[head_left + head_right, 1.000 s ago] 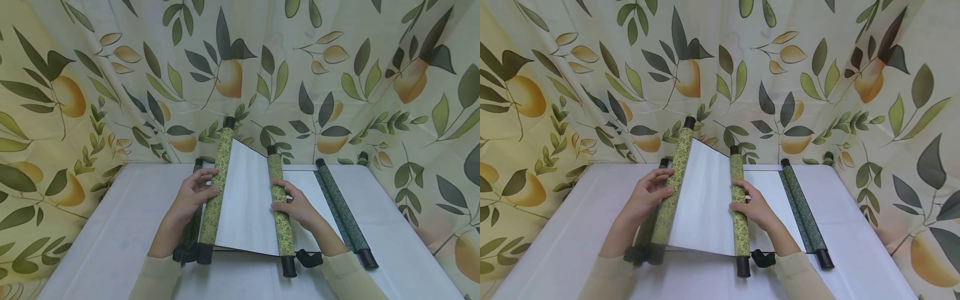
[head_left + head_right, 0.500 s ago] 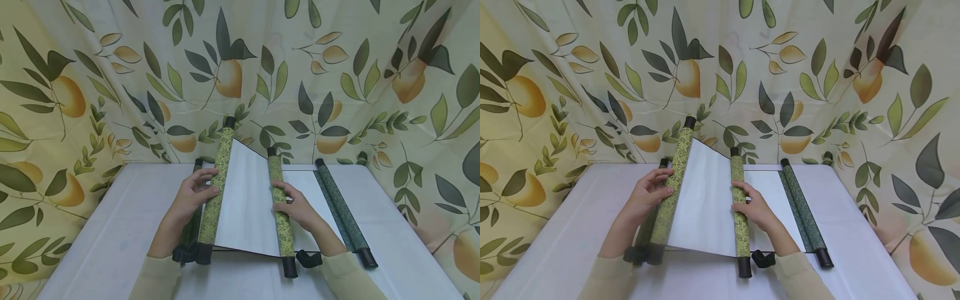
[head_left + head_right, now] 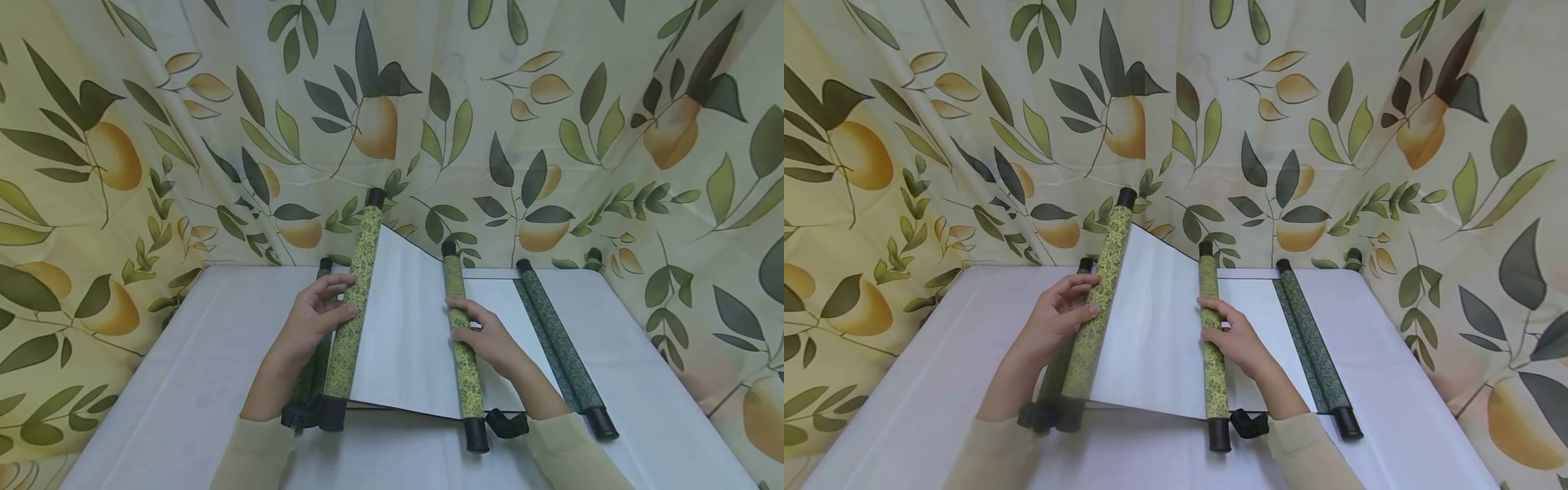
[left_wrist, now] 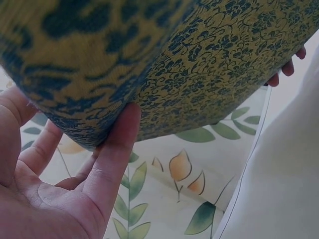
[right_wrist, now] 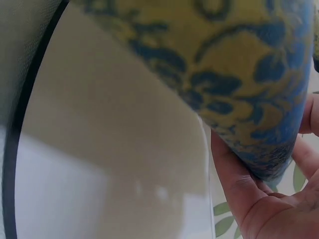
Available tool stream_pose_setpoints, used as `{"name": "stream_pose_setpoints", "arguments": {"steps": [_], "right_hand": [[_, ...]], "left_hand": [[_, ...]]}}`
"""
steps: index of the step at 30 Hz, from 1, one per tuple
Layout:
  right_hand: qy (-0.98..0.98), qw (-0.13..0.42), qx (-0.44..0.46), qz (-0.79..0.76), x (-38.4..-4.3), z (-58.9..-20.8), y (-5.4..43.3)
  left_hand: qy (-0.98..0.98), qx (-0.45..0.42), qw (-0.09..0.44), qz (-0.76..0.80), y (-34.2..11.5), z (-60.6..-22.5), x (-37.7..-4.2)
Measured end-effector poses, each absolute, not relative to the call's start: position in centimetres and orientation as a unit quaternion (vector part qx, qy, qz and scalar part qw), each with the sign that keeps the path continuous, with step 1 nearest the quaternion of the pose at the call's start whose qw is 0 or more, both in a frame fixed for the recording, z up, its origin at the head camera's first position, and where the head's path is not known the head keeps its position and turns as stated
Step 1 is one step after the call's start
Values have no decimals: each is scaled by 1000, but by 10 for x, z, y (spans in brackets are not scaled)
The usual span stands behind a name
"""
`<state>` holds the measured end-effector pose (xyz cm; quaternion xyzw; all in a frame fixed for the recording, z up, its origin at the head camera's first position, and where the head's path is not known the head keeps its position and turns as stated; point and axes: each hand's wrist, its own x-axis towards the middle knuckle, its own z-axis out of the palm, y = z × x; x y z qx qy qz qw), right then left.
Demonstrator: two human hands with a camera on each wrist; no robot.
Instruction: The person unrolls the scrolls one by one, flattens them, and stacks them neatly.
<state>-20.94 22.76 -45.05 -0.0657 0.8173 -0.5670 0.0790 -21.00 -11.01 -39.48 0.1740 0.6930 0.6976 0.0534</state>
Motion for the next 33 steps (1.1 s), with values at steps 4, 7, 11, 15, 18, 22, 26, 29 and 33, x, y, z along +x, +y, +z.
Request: {"name": "stream_pose_setpoints", "arguments": {"steps": [4,7,11,15,18,22,26,29,33], "right_hand": [[813,84,-69,-573,-209,-450,228],[815,83,-76,-568,-210,-451,229],[822,77,-74,-560,-209,-450,231],[818,82,-69,-565,-209,-448,232],[818,85,-68,-565,-209,-448,234],[823,83,-57,-559,-208,-447,235],[823,88,-49,-559,-208,-447,236],[819,93,-54,-564,-208,-448,236],[817,88,-61,-566,-209,-448,238]], "left_hand": [[696,169,52,696,-110,-393,-209],[701,165,50,692,-111,-393,-208],[706,161,47,688,-111,-392,-207],[703,162,50,690,-111,-391,-207],[702,162,54,691,-111,-392,-207],[706,158,55,688,-111,-392,-207],[705,163,51,688,-112,-393,-207],[703,168,45,689,-112,-395,-208],[703,169,44,689,-112,-395,-209]]}}
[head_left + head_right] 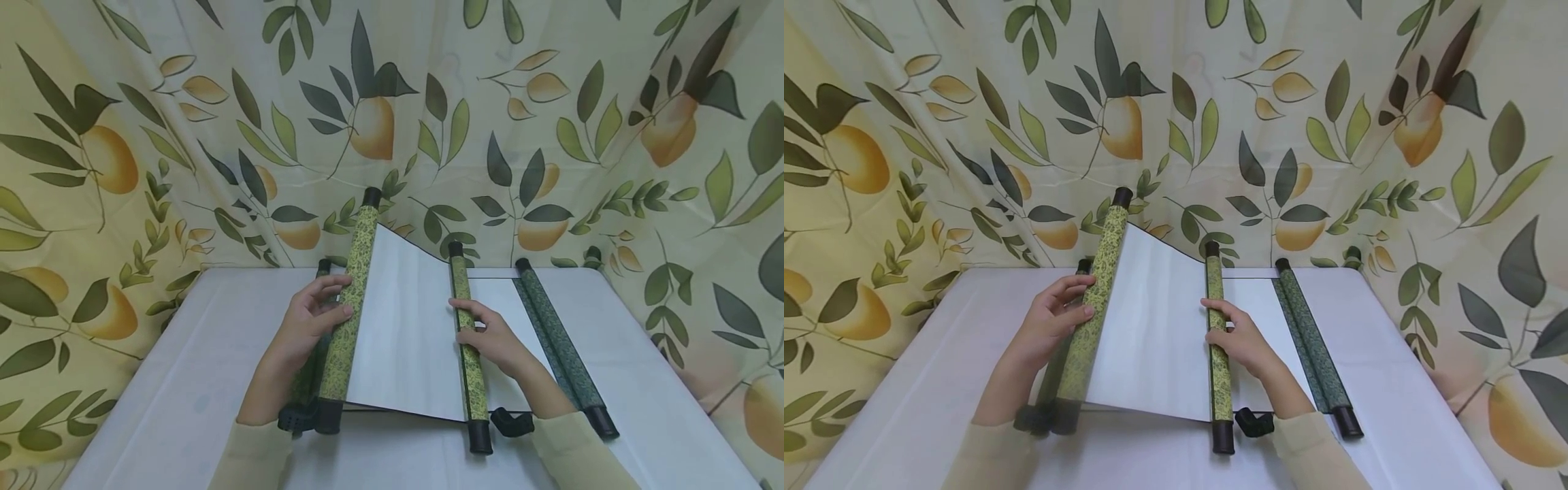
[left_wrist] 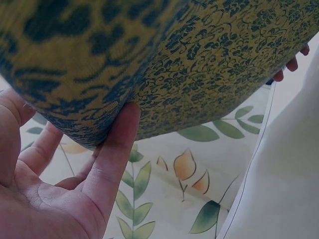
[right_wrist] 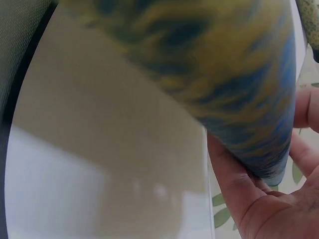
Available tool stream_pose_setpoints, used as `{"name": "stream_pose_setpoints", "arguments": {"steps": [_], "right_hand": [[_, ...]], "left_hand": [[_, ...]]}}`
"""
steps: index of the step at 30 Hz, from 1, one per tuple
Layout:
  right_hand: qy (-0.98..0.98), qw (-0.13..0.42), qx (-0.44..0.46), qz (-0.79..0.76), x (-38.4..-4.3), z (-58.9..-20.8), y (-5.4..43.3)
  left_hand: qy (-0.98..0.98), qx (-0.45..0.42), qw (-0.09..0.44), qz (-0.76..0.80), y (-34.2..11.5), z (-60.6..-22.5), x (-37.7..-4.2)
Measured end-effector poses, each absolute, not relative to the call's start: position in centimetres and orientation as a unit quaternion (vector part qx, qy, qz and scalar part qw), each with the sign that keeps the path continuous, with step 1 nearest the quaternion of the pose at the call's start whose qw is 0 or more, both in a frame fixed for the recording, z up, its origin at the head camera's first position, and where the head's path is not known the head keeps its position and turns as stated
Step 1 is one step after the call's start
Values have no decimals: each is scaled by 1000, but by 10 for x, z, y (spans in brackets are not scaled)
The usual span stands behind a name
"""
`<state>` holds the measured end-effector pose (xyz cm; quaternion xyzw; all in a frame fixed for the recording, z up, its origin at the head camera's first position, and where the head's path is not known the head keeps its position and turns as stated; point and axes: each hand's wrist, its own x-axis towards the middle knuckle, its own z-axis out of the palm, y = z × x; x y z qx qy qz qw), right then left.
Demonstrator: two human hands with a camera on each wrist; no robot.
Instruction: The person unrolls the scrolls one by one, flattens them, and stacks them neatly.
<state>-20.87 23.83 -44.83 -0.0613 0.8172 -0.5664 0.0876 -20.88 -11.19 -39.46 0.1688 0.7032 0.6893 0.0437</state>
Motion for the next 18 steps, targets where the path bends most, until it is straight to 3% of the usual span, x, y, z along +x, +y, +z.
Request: {"name": "stream_pose_setpoints", "arguments": {"steps": [18], "right_hand": [[818,89,-67,-565,-210,-445,242]], "left_hand": [[700,171,36,692,-115,-391,-208]]}}
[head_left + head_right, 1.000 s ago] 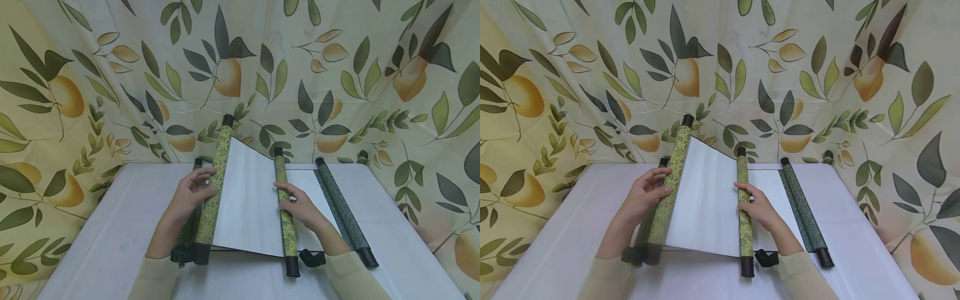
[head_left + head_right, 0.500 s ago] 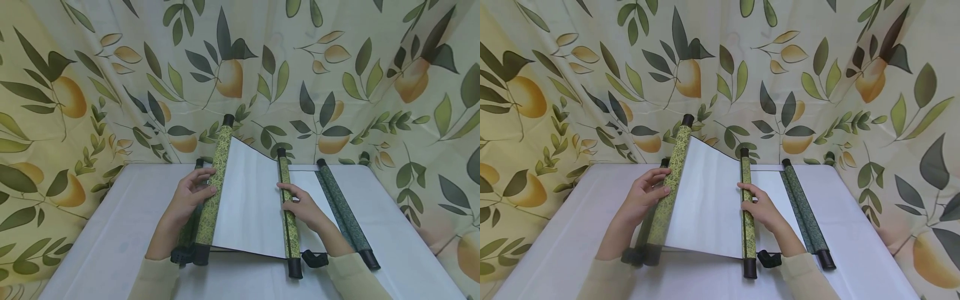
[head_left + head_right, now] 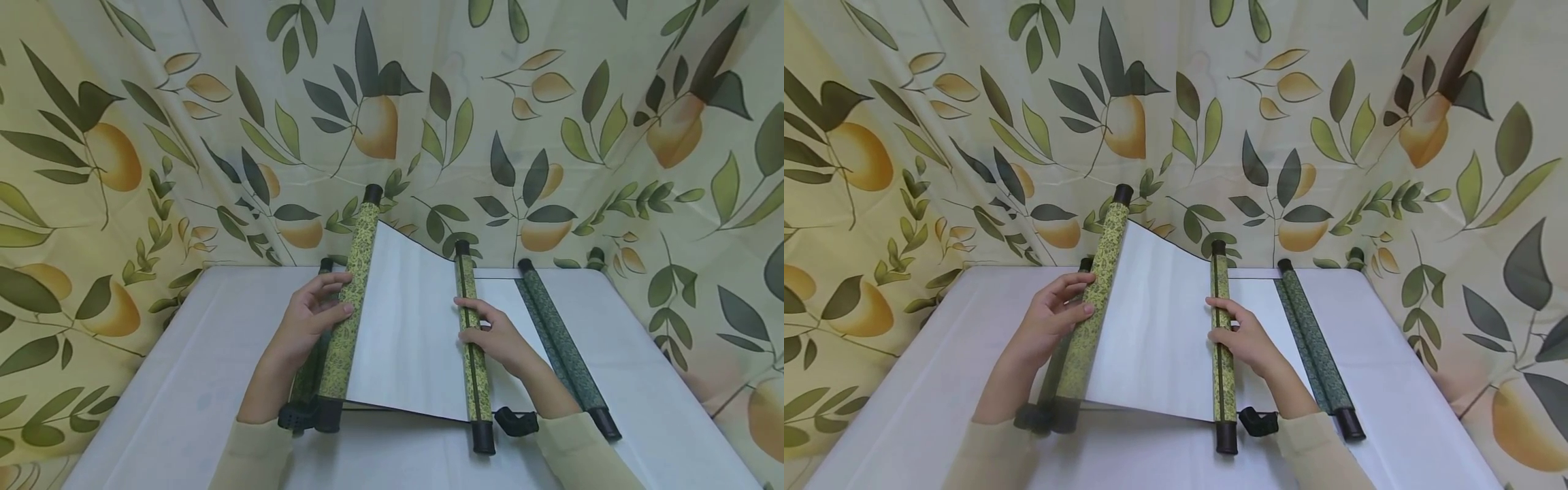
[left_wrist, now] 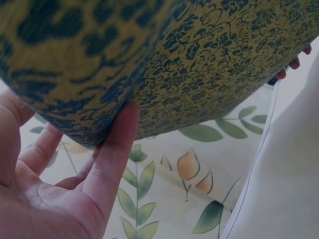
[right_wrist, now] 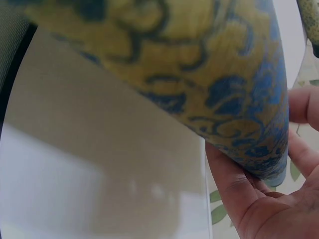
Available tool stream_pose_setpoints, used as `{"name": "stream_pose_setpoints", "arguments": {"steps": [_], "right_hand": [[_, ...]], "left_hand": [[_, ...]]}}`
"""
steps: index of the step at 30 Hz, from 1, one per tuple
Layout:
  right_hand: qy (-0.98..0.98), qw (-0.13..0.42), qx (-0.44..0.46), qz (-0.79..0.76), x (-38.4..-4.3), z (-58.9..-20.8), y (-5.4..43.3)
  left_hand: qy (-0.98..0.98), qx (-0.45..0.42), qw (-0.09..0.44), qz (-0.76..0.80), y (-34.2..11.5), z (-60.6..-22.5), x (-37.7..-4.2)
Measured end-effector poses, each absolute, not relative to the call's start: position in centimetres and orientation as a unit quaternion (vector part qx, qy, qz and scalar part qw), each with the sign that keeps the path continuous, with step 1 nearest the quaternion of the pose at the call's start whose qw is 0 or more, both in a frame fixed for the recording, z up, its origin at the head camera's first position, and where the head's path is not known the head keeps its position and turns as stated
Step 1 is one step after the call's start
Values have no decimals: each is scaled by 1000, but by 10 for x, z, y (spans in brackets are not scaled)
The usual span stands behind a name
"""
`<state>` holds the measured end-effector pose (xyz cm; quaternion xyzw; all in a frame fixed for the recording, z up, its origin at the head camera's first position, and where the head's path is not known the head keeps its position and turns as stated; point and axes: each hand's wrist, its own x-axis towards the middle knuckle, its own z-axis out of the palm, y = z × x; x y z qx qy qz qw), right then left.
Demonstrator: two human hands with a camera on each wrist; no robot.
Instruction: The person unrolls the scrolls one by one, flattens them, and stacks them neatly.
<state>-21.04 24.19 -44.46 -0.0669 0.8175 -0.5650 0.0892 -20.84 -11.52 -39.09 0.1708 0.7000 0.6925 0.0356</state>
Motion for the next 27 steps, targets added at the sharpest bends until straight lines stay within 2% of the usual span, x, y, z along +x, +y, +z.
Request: {"name": "stream_pose_setpoints", "arguments": {"steps": [27], "right_hand": [[830,83,-64,-548,-210,-445,250]], "left_hand": [[697,177,31,695,-117,-389,-208]]}}
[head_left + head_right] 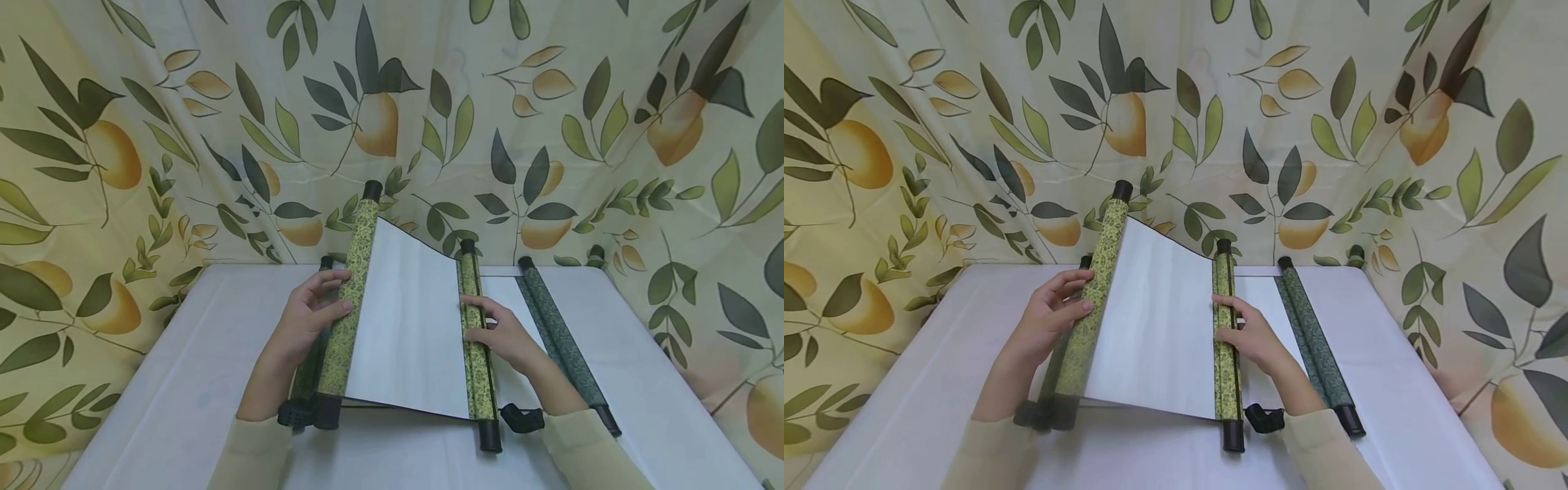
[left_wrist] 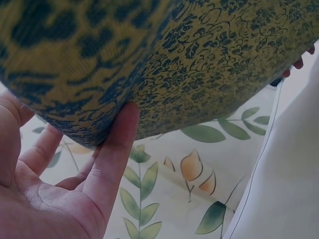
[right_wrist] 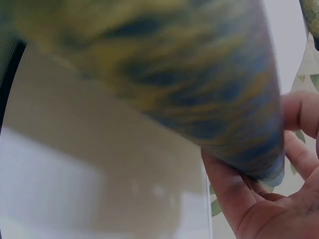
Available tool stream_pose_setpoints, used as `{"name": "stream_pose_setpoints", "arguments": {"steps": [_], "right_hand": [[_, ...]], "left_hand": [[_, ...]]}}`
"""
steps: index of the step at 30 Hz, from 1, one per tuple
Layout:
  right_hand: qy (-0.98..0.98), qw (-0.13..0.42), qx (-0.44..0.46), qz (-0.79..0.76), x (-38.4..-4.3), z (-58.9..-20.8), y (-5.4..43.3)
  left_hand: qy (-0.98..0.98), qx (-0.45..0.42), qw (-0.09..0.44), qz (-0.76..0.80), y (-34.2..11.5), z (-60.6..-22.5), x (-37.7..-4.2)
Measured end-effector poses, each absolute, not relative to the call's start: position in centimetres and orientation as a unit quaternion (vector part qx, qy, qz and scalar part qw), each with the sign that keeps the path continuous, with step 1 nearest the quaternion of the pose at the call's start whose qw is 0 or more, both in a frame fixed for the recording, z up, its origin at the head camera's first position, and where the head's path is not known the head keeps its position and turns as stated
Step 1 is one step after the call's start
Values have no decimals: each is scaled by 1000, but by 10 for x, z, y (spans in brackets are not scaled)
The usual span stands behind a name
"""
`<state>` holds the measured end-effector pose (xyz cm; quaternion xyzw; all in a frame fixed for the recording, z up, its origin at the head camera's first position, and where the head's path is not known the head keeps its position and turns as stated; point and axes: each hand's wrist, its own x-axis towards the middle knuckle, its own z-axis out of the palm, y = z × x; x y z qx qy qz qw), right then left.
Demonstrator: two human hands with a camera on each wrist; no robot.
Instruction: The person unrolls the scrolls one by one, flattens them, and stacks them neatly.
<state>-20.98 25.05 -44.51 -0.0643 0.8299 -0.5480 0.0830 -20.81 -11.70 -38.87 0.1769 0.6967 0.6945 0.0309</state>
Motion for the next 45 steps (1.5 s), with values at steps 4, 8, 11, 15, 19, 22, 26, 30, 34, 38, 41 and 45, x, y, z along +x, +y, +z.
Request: {"name": "stream_pose_setpoints", "arguments": {"steps": [4,8,11,15,19,22,26,30,34,38,41,45], "right_hand": [[836,79,-49,-541,-210,-447,253],[836,76,-42,-542,-209,-448,256],[834,72,-46,-546,-209,-449,257],[832,72,-47,-549,-210,-450,260],[840,64,-33,-538,-210,-450,263],[848,58,-27,-525,-210,-449,265],[852,64,-32,-519,-209,-443,268],[858,66,-53,-506,-207,-432,275],[873,58,-71,-480,-204,-419,283],[876,68,-71,-472,-202,-409,287],[877,65,-70,-471,-201,-406,289],[878,62,-73,-468,-202,-403,290]], "left_hand": [[693,177,30,698,-118,-389,-209],[694,176,30,697,-118,-389,-209],[696,178,30,695,-118,-388,-209],[697,178,31,694,-118,-387,-208],[697,176,32,694,-118,-386,-207],[695,178,33,696,-118,-386,-206],[701,173,33,691,-120,-387,-204],[716,163,42,677,-122,-392,-206],[739,166,60,651,-122,-398,-213],[768,156,71,617,-120,-402,-220],[783,156,85,597,-120,-406,-223],[801,169,91,568,-121,-409,-226]]}}
